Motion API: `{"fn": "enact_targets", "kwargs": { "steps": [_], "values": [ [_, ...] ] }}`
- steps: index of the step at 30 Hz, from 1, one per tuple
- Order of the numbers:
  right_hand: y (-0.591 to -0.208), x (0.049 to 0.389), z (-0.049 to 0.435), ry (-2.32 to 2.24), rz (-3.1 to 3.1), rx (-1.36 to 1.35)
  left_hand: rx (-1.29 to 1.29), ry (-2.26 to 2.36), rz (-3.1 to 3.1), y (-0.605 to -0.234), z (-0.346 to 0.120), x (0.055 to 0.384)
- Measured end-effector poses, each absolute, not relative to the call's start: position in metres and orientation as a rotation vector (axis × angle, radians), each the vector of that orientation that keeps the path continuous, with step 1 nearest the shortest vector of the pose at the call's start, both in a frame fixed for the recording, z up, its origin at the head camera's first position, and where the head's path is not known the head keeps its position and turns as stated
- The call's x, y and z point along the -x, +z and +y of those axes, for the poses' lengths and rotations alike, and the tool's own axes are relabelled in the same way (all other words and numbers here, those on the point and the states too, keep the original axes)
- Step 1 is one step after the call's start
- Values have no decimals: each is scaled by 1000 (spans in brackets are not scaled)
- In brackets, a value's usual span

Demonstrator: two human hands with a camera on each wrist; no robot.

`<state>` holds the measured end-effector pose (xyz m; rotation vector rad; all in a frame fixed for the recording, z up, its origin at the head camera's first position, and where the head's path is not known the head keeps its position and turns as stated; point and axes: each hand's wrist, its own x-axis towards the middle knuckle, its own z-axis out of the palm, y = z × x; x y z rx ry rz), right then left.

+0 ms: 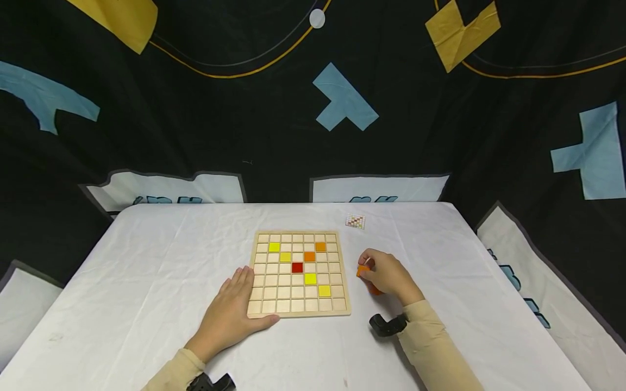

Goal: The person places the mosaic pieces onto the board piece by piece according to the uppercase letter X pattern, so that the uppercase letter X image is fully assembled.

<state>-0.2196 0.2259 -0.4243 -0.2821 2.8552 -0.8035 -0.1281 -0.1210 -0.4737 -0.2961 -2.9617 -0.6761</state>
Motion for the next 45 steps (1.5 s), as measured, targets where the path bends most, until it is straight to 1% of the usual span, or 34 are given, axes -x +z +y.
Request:
{"fn": "enact_targets", "kwargs": {
  "steps": [13,22,34,45],
  "values": [
    [-430,219,152,-1102,2758,486,293,-694,-2969,-474,-120,128],
    [-436,218,115,-1158,2690,641,294,-669,-2985,-473,-121,128],
    [-441,214,91,-1091,2678,754,306,-667,-2976,-472,-122,129],
    [-438,211,89,-963,2761,857,301,-668,-2978,-474,-122,128]
  ]
}}
